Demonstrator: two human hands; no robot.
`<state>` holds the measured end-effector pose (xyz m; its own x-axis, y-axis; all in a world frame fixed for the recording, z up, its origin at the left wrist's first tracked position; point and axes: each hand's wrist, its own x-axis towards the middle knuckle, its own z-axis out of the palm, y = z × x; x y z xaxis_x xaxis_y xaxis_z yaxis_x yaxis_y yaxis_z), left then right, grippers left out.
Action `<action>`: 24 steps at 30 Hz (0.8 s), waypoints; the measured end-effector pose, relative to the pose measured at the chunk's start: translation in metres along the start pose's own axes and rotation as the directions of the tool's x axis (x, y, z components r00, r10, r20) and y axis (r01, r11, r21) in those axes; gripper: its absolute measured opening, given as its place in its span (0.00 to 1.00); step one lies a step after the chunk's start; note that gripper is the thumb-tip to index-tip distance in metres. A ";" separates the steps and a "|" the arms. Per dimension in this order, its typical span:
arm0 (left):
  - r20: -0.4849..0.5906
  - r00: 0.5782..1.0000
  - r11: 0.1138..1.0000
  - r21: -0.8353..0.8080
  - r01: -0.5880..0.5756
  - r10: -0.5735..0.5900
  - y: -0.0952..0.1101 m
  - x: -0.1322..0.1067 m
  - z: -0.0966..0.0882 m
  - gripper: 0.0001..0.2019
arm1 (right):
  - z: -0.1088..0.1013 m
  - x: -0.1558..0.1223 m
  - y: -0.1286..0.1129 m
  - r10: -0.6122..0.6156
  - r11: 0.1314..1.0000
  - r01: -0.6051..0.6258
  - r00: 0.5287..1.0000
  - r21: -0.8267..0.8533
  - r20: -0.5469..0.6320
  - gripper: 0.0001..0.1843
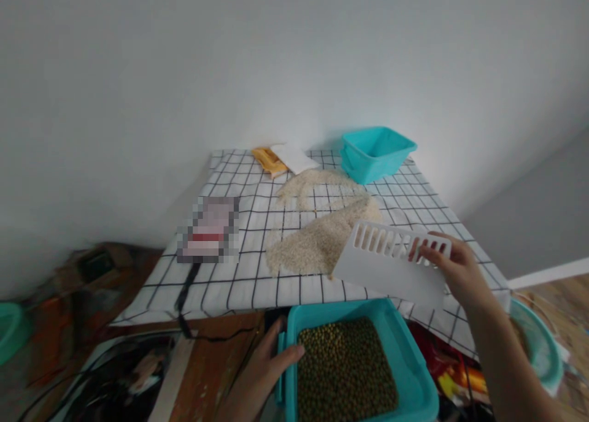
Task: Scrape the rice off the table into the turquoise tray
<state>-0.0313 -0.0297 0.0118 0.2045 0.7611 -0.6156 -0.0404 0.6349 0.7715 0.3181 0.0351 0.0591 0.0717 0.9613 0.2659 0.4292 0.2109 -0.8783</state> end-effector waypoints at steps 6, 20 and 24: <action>-0.004 0.999 0.995 0.088 -0.051 0.051 -0.014 0.010 -0.009 0.34 | 0.005 0.002 0.001 0.007 1.000 -0.009 0.998 0.030 0.056 0.12; -0.059 0.998 0.937 0.350 0.000 0.022 -0.026 0.020 -0.017 0.48 | 0.014 0.010 0.001 0.068 0.994 -0.072 0.996 0.081 0.051 0.13; -0.059 0.998 0.939 0.344 0.010 0.011 -0.025 0.018 -0.015 0.48 | 0.012 0.010 0.002 0.057 0.996 -0.063 0.995 0.067 0.083 0.12</action>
<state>-0.0416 -0.0297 -0.0211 0.1460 0.7743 -0.6158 0.3004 0.5584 0.7733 0.3087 0.0470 0.0553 0.0210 0.9832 0.1814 0.3624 0.1616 -0.9179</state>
